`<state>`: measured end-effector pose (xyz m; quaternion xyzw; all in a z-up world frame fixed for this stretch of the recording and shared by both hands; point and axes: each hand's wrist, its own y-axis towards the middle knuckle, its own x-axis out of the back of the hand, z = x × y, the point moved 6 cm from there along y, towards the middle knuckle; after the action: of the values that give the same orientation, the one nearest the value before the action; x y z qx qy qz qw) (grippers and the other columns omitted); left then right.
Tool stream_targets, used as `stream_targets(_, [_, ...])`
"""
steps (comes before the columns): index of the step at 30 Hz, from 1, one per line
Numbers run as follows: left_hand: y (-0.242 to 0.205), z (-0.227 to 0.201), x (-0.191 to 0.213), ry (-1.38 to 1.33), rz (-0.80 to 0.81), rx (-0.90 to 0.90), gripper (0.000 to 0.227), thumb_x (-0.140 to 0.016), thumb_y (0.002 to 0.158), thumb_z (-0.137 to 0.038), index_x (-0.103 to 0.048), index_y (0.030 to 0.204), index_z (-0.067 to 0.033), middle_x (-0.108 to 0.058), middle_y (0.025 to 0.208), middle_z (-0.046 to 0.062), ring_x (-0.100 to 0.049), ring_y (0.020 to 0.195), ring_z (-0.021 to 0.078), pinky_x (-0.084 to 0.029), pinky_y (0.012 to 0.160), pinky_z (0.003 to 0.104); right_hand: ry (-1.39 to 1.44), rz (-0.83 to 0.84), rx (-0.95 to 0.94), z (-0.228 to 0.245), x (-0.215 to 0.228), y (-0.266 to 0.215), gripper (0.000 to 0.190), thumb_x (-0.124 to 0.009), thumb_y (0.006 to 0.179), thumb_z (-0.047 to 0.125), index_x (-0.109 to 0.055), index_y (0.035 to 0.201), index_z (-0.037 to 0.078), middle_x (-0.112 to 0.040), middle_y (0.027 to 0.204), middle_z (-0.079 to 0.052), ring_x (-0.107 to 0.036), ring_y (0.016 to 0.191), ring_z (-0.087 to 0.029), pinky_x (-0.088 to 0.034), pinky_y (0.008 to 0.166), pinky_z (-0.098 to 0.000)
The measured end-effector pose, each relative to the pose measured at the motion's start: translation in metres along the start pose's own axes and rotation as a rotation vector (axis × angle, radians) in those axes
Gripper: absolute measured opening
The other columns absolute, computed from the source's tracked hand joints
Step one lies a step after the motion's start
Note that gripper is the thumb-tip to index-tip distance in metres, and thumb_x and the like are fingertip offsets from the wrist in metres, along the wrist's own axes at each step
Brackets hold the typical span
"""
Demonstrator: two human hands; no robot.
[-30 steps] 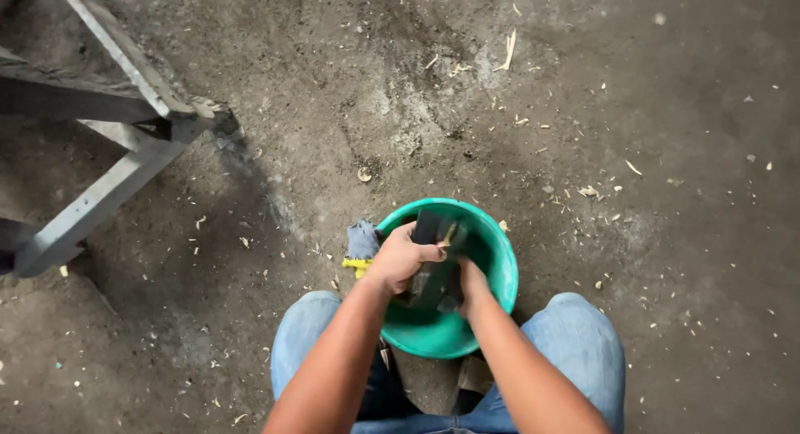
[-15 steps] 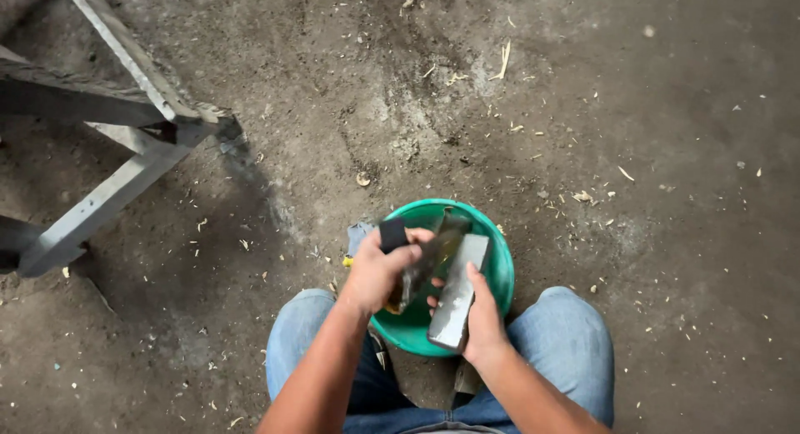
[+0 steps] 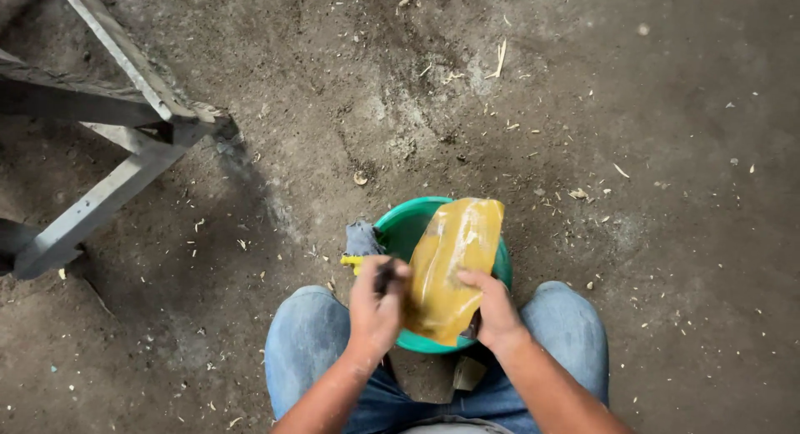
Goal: The person sits on the floor and prepares a sanding block by wrapping it with a yellow sheet. They then use the sanding block and a yellow cloth to sand and wipe a large, light-colored surface, repeatedly dipping the cloth into a green bucket of water.
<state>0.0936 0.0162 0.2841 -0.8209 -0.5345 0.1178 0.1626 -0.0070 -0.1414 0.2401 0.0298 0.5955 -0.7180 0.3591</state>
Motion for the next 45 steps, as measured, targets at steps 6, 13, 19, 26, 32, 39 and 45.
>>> stream_targets(6, [-0.031,0.091,0.007,-0.449,-0.368,0.57,0.018,-0.068,0.098,-0.016,-0.056,0.105,-0.0047,-0.062,0.092,0.006,-0.058,0.079,0.0161,-0.049,0.068,0.032,-0.04,0.029,0.124,0.003,0.006,-0.014,0.054,-0.058,0.081,0.017,-0.06,0.13,-0.005,-0.073,0.113,-0.017,-0.071,0.102,-0.03,-0.055,0.093,-0.0425])
stream_targets(13, [-0.019,0.066,-0.039,-0.852,0.109,0.695,0.027,-0.063,0.092,-0.015,-0.066,0.117,-0.0038,-0.072,0.104,0.008,-0.069,0.09,0.0199,-0.056,0.078,0.035,-0.019,0.212,0.03,-0.011,0.018,0.031,0.044,-0.055,0.086,0.016,-0.061,0.126,-0.003,-0.073,0.108,-0.015,-0.071,0.094,-0.028,-0.055,0.088,-0.0414])
stream_targets(19, [-0.01,0.044,-0.041,-0.959,0.08,0.743,0.032,-0.059,0.096,-0.028,-0.065,0.117,-0.0037,-0.074,0.108,0.01,-0.072,0.093,0.0221,-0.059,0.084,0.037,-0.084,0.103,0.14,-0.006,0.019,0.031,0.041,-0.055,0.085,0.012,-0.063,0.123,-0.001,-0.073,0.11,-0.01,-0.07,0.099,-0.024,-0.053,0.091,-0.0378])
stream_targets(26, [-0.001,0.082,-0.04,-0.767,0.241,0.514,0.017,-0.069,0.098,-0.01,-0.061,0.112,-0.0049,-0.068,0.101,0.005,-0.067,0.089,0.0161,-0.057,0.082,0.035,-0.403,0.13,0.231,0.012,0.018,0.03,0.04,-0.056,0.085,0.007,-0.064,0.124,0.002,-0.072,0.113,-0.009,-0.069,0.104,-0.02,-0.052,0.095,-0.0351])
stream_targets(32, [0.012,0.087,-0.008,-0.322,-0.132,0.416,0.021,-0.073,0.096,-0.012,-0.06,0.107,0.0,-0.064,0.091,0.008,-0.053,0.071,0.0176,-0.045,0.063,0.034,-0.735,-0.134,0.344,0.023,0.079,0.054,0.031,-0.06,0.099,0.012,-0.07,0.115,-0.013,-0.075,0.105,-0.021,-0.07,0.094,-0.028,-0.055,0.087,-0.0389])
stream_targets(39, [0.017,0.027,0.012,-0.206,-0.169,0.03,0.02,-0.07,0.096,-0.011,-0.056,0.108,-0.0041,-0.062,0.096,0.002,-0.061,0.085,0.0115,-0.054,0.077,0.029,-0.184,0.011,0.301,0.059,0.021,0.025,0.039,-0.053,0.094,0.009,-0.06,0.129,-0.006,-0.07,0.122,-0.016,-0.068,0.109,-0.026,-0.052,0.097,-0.038])
stream_targets(45, [0.036,0.005,-0.037,-0.28,0.21,0.098,0.022,-0.067,0.097,-0.012,-0.054,0.114,-0.0062,-0.064,0.103,-0.001,-0.058,0.096,0.0074,-0.05,0.086,0.026,-0.055,0.18,0.239,0.049,0.009,0.03,0.044,-0.047,0.095,0.011,-0.059,0.132,-0.009,-0.069,0.124,-0.02,-0.066,0.112,-0.032,-0.051,0.102,-0.0446])
